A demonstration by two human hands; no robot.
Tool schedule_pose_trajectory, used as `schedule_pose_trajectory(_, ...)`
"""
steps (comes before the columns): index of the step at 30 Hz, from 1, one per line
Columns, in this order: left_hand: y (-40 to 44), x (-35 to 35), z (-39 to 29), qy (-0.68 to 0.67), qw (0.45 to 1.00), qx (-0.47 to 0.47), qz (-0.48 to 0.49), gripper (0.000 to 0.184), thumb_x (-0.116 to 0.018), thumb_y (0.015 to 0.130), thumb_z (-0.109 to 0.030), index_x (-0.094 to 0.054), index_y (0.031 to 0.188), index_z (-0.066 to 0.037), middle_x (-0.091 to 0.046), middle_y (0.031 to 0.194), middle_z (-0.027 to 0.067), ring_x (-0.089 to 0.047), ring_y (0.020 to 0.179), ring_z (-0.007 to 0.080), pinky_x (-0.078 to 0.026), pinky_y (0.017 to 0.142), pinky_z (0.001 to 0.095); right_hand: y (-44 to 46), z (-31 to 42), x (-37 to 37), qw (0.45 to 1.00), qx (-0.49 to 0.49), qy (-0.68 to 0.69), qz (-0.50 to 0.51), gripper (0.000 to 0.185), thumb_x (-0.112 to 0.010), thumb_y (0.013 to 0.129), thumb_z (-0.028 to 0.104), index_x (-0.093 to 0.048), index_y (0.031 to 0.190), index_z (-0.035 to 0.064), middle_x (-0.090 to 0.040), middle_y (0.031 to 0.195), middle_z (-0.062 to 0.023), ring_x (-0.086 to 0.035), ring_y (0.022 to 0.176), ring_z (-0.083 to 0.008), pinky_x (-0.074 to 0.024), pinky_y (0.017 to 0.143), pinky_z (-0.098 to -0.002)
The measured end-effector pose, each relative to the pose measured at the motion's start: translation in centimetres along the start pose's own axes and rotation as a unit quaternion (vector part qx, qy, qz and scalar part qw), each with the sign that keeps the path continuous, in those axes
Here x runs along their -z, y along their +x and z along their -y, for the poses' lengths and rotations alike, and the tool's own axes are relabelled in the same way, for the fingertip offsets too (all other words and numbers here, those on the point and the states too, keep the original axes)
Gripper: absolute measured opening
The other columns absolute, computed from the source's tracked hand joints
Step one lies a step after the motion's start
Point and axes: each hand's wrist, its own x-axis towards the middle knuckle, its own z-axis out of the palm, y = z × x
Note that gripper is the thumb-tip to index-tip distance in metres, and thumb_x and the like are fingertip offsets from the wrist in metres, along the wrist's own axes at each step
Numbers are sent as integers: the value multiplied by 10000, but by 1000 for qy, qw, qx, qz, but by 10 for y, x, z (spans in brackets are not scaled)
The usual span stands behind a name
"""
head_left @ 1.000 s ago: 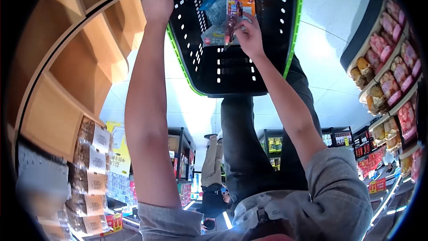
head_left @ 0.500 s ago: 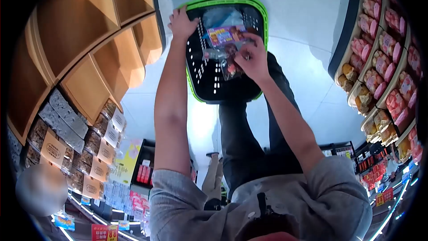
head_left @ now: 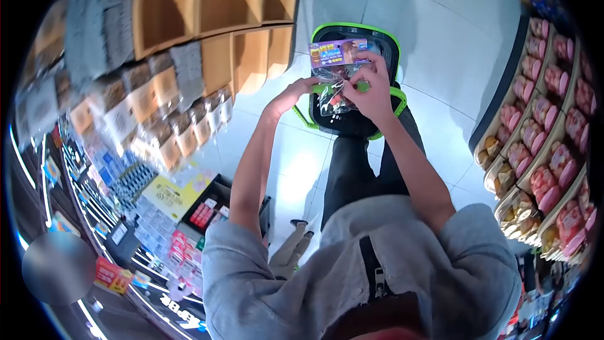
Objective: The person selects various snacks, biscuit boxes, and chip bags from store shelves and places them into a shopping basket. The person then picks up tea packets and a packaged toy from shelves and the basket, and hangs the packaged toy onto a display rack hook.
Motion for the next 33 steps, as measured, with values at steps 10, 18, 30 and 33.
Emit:
schedule_pose_trajectory(10, -92, -55, 65, 235, 931, -165, -224, 325, -718, 755, -472, -743, 907, -186, -683, 930, 23, -597, 936, 244, -462, 847, 336, -79, 62, -25, 987, -51, 150, 18, 784, -761, 676, -23, -328, 1326, 46, -389, 1272, -128, -542, 1050, -184, -504, 802, -313)
schedule_pose_trajectory(18, -117, -55, 99, 290, 910, -231, -184, 282, -661, 798, -501, -741, 904, -252, -668, 925, -8, -588, 931, 231, -423, 822, 386, -123, 74, -21, 896, -334, 238, 170, 262, -706, 800, 67, -639, 1048, 16, -670, 941, -51, -635, 797, -132, -508, 697, -279)
schedule_pose_trajectory(30, -184, -72, 146, 252, 890, -295, -241, 262, -506, 923, -409, -740, 919, -293, -698, 870, -80, -574, 861, 164, -365, 844, 354, -207, 198, 8, 900, -276, 334, 54, 291, -634, 809, -34, -567, 1093, -24, -644, 1013, -109, -645, 896, -199, -552, 792, -343)
schedule_pose_trajectory(33, -195, -78, 151, 280, 879, -289, -257, 253, -515, 917, -404, -740, 891, -290, -692, 848, -71, -566, 821, 167, -362, 805, 365, -217, 209, 11, 903, -239, 356, 33, 306, -630, 817, -33, -555, 1114, -22, -637, 1028, -108, -641, 916, -204, -548, 816, -352)
